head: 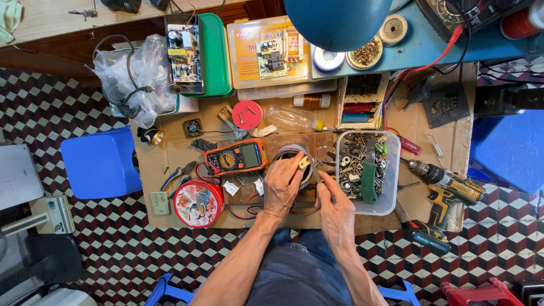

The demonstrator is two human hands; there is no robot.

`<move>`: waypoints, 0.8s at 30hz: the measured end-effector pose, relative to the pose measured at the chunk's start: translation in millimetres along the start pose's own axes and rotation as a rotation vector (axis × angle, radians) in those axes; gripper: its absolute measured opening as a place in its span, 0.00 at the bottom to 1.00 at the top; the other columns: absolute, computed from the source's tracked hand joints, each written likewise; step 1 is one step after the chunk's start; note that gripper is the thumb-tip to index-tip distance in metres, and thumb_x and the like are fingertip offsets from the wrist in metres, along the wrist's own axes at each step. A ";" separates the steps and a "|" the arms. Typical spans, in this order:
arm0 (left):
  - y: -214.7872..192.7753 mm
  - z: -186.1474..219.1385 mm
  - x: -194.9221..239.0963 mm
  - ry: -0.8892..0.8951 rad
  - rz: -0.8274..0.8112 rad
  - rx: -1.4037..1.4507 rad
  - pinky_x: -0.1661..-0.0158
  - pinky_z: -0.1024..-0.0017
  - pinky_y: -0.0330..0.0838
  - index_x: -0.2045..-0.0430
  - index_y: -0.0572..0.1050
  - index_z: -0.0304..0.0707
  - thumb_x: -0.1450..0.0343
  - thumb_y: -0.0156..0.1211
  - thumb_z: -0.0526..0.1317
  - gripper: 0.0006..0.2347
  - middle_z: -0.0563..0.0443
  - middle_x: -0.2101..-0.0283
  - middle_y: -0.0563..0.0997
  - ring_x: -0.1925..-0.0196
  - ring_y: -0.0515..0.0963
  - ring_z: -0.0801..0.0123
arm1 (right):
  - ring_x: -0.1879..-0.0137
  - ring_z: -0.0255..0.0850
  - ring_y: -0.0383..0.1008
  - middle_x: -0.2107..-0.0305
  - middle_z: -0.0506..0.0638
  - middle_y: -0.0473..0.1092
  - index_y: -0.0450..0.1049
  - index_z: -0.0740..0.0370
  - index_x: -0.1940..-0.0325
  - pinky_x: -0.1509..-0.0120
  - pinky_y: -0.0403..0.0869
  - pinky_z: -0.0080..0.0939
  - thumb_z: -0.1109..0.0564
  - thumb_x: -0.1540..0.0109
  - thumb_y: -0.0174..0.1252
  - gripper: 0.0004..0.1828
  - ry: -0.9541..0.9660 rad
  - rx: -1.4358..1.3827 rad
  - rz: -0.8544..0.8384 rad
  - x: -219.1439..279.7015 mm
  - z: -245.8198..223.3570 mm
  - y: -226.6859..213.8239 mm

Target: The person opens a package of electrical components, uses a power drill on a small white plastic part, and then uses a multimeter to test the component. They then use a screwdriver to adjust a small yellow plastic part.

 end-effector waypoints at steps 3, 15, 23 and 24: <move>-1.4 2.1 -2.1 0.002 0.025 0.019 0.51 0.63 0.75 0.50 0.80 0.36 0.31 0.65 0.32 0.14 0.45 0.57 0.84 0.54 0.82 0.56 | 0.72 0.28 0.62 0.79 0.41 0.63 0.74 0.55 0.34 0.70 0.64 0.29 0.54 0.32 0.53 0.21 0.008 0.013 0.010 4.7 -4.4 -1.0; -0.2 1.9 0.5 -0.021 0.035 0.003 0.54 0.64 0.75 0.55 0.81 0.36 0.33 0.66 0.31 0.12 0.45 0.60 0.83 0.57 0.83 0.56 | 0.75 0.27 0.62 0.81 0.43 0.65 0.74 0.50 0.34 0.72 0.66 0.32 0.54 0.32 0.54 0.21 -0.066 0.121 0.047 -4.0 0.1 12.4; 3.2 -0.5 3.1 -0.023 0.048 -0.025 0.54 0.65 0.75 0.55 0.81 0.37 0.32 0.66 0.31 0.12 0.47 0.60 0.84 0.57 0.83 0.58 | 0.76 0.29 0.62 0.83 0.45 0.64 0.75 0.50 0.34 0.74 0.65 0.34 0.53 0.32 0.54 0.21 -0.111 0.165 0.061 -9.9 -2.0 16.7; 3.4 -0.3 2.3 -0.015 0.048 -0.019 0.54 0.65 0.75 0.55 0.81 0.37 0.32 0.66 0.31 0.12 0.47 0.59 0.84 0.56 0.83 0.58 | 0.77 0.29 0.62 0.83 0.45 0.64 0.75 0.50 0.35 0.74 0.65 0.34 0.53 0.32 0.53 0.21 -0.088 0.167 0.064 -9.8 -2.1 17.0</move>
Point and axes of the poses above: each hand's wrist, its own x-axis away from the middle knuckle, its own y-axis out of the palm, z = x × y, the point moved 3 cm from there along -x, towards the middle knuckle
